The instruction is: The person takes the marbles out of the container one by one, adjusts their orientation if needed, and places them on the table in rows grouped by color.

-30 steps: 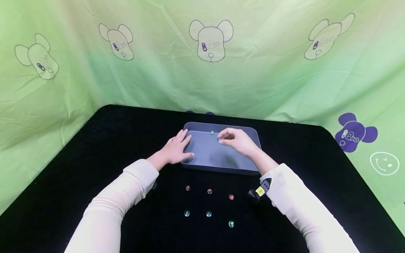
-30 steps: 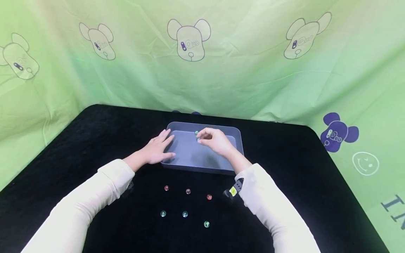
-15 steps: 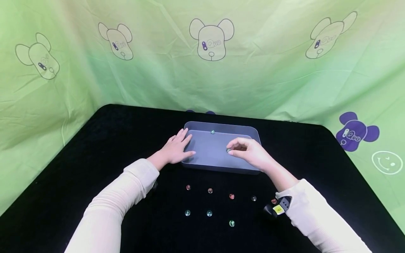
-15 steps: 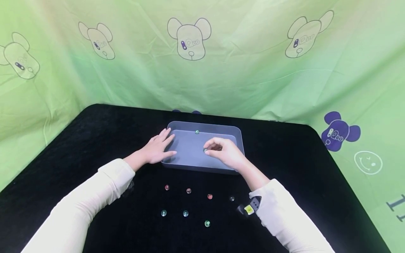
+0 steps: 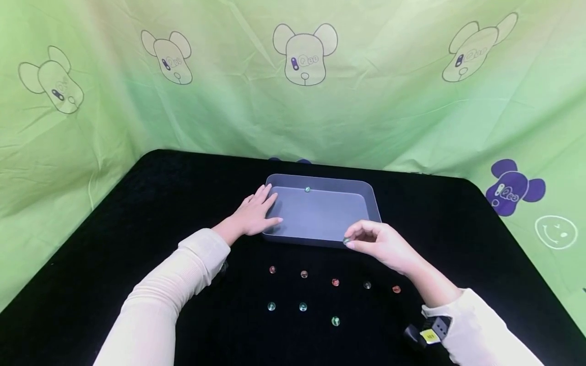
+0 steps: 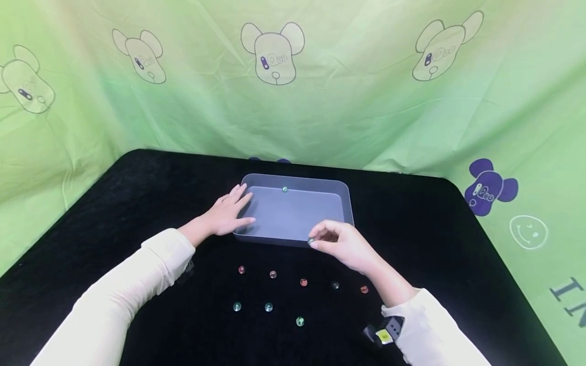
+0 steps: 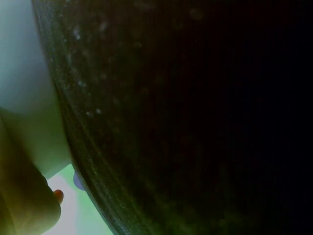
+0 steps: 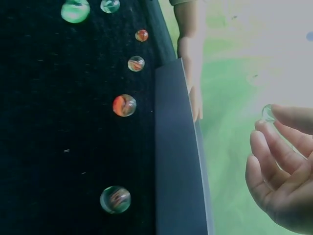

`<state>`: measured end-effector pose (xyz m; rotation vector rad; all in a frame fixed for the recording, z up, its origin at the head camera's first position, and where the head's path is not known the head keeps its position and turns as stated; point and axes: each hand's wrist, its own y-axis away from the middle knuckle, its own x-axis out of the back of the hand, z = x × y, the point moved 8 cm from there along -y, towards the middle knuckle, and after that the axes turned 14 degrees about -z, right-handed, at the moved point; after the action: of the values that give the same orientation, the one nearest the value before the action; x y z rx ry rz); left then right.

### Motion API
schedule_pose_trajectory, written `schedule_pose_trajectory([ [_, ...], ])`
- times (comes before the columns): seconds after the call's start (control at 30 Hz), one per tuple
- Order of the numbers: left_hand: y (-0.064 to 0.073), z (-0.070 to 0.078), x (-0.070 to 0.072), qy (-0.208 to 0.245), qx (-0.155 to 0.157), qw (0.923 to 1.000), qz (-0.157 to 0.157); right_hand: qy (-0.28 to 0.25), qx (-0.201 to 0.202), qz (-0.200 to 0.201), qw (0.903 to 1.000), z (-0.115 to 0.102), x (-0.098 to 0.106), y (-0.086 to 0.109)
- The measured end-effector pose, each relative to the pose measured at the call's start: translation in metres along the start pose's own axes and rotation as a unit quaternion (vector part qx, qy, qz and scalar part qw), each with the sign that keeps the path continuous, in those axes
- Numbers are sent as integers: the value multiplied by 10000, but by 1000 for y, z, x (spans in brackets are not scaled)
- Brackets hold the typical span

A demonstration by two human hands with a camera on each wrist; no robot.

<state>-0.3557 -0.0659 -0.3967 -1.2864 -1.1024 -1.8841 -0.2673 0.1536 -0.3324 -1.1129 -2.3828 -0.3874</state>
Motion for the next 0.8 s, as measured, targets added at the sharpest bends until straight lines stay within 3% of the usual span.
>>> schedule_pose_trajectory([
  [0.2,-3,-2,-3,16,0,10000,4,106,41,-143,9998,5,-6,15],
  [0.47,-2,0,-5,24,-4,10000,13,-176,-132,-535,9983,15,-20,32],
  [0.8,-1,0,-1,66,54,10000,-27,-478,384,-889,9942,20,-33,42],
])
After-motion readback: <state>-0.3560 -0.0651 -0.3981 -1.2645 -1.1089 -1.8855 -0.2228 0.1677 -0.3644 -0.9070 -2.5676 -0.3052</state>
